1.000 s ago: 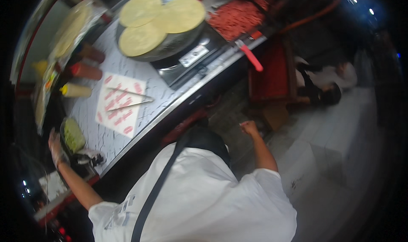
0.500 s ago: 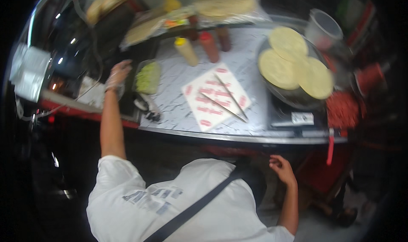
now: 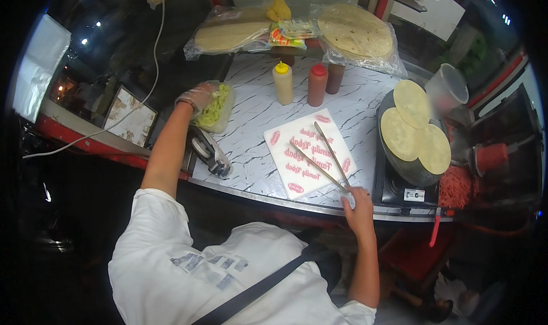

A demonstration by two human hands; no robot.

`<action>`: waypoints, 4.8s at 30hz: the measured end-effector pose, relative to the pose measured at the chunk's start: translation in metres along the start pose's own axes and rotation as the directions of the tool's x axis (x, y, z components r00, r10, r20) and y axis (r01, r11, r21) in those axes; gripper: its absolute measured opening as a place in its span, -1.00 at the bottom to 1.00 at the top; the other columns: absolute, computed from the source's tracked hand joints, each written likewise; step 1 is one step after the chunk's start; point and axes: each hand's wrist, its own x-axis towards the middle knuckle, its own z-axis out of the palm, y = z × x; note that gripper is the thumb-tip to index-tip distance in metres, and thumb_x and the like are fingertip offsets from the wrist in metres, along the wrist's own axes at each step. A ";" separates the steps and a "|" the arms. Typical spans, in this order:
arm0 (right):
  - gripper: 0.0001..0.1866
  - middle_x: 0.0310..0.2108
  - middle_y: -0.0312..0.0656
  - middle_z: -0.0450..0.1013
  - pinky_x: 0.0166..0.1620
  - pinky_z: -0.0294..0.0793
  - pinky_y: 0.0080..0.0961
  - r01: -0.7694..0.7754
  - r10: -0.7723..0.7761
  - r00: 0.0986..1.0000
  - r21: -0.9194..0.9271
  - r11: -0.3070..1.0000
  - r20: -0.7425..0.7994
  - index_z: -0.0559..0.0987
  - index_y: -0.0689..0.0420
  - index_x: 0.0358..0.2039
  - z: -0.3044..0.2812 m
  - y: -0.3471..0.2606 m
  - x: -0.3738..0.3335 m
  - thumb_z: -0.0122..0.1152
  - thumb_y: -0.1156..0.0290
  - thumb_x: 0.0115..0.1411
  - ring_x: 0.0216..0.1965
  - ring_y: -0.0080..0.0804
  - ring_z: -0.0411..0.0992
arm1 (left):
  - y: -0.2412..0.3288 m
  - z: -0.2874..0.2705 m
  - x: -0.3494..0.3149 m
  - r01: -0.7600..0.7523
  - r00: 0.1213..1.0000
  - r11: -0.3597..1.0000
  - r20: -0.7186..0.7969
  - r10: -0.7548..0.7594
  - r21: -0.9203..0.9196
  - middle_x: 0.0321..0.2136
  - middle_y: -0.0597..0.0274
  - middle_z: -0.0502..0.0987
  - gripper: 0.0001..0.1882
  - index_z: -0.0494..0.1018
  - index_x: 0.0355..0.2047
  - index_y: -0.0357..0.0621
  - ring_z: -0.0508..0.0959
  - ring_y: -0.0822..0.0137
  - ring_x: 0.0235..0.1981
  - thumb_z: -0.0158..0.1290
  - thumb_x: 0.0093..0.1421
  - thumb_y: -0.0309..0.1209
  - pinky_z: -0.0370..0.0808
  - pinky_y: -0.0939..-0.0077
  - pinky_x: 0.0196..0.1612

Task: The person places flatbreads on a griddle, flips them with tongs, then assembles a wrap by adding shredded lettuce and shaved meat from a vertical rotisserie onto a flatbread. The person handles multiple flatbreads and ingredients in sequence.

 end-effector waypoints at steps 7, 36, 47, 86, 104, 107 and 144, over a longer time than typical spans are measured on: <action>-0.35 -0.07 0.03 0.43 -0.02 0.39 -0.08 -0.073 0.076 0.997 -0.316 0.946 -0.003 0.44 0.17 0.13 0.051 0.007 0.028 0.44 0.24 0.06 -0.06 0.02 0.40 | -0.003 -0.038 -0.004 0.031 0.998 0.992 -0.048 -0.038 -0.126 0.07 -0.03 0.56 -0.50 0.53 0.10 0.07 0.55 -0.05 0.10 0.16 0.11 -0.51 0.48 0.25 0.20; -0.46 -0.37 -0.28 0.43 -0.35 0.47 -0.40 -0.121 -0.222 0.932 -0.824 0.554 -0.286 0.61 -0.07 0.10 -0.292 0.119 -0.117 0.20 0.44 0.02 -0.38 -0.33 0.45 | 0.210 0.032 -0.093 -0.340 0.888 0.739 -0.458 0.048 -0.582 0.00 0.00 0.58 -0.64 0.48 0.08 -0.27 0.56 0.13 -0.03 0.06 0.26 -0.58 0.46 0.29 0.10; -0.61 -0.40 -0.15 0.48 -0.36 0.52 -0.20 -0.165 -0.246 0.827 -0.637 0.753 -0.505 0.60 -0.11 0.07 -0.334 0.151 -0.011 0.24 0.34 0.21 -0.38 -0.12 0.55 | 0.302 0.095 -0.064 -0.332 0.907 0.669 -0.419 0.033 -0.665 0.00 0.01 0.57 -0.64 0.52 0.01 -0.21 0.55 0.09 0.03 0.11 0.18 -0.55 0.43 0.20 0.15; -0.59 -0.46 -0.16 0.47 -0.40 0.50 -0.28 0.051 -0.334 0.865 -0.596 0.801 -0.375 0.65 -0.05 0.03 -0.220 0.096 0.049 0.22 0.46 0.12 -0.51 -0.17 0.50 | 0.309 0.120 -0.058 -0.381 0.863 0.815 -0.484 0.144 -0.436 -0.08 0.01 0.58 -0.67 0.55 -0.14 -0.23 0.53 -0.04 0.02 0.18 0.02 -0.57 0.42 0.16 0.17; -0.65 -0.55 -0.11 0.46 -0.35 0.42 -0.44 -0.295 0.268 0.937 -0.094 0.951 -0.222 0.62 0.29 0.00 -0.324 0.028 0.026 0.25 0.44 0.22 -0.52 -0.54 0.39 | 0.301 0.121 -0.052 -0.452 0.836 0.774 -0.513 0.195 -0.443 -0.09 0.12 0.59 -0.72 0.55 -0.18 -0.17 0.53 0.09 0.04 0.18 0.05 -0.51 0.30 0.17 0.25; -0.63 -0.42 0.00 0.58 -0.26 0.48 -0.33 -0.393 0.326 0.904 -0.239 0.888 -0.276 0.62 0.20 0.04 -0.310 0.044 0.016 0.26 0.43 0.21 -0.41 -0.30 0.54 | 0.298 0.124 -0.050 -0.486 0.818 0.750 -0.536 0.210 -0.448 -0.09 0.12 0.59 -0.71 0.55 -0.17 -0.17 0.53 0.09 0.04 0.18 0.04 -0.54 0.33 0.18 0.23; -0.73 -0.62 -0.30 0.46 -0.58 0.24 -0.55 -0.389 0.349 0.919 0.297 0.872 0.181 0.70 0.22 -0.10 -0.320 0.248 0.193 0.19 0.41 0.27 -0.61 -0.57 0.35 | 0.326 0.128 -0.061 -0.318 0.832 0.877 -0.550 0.076 -0.359 -0.05 0.01 0.58 -0.67 0.60 -0.14 -0.14 0.52 -0.01 0.06 0.15 0.03 -0.55 0.44 0.17 0.18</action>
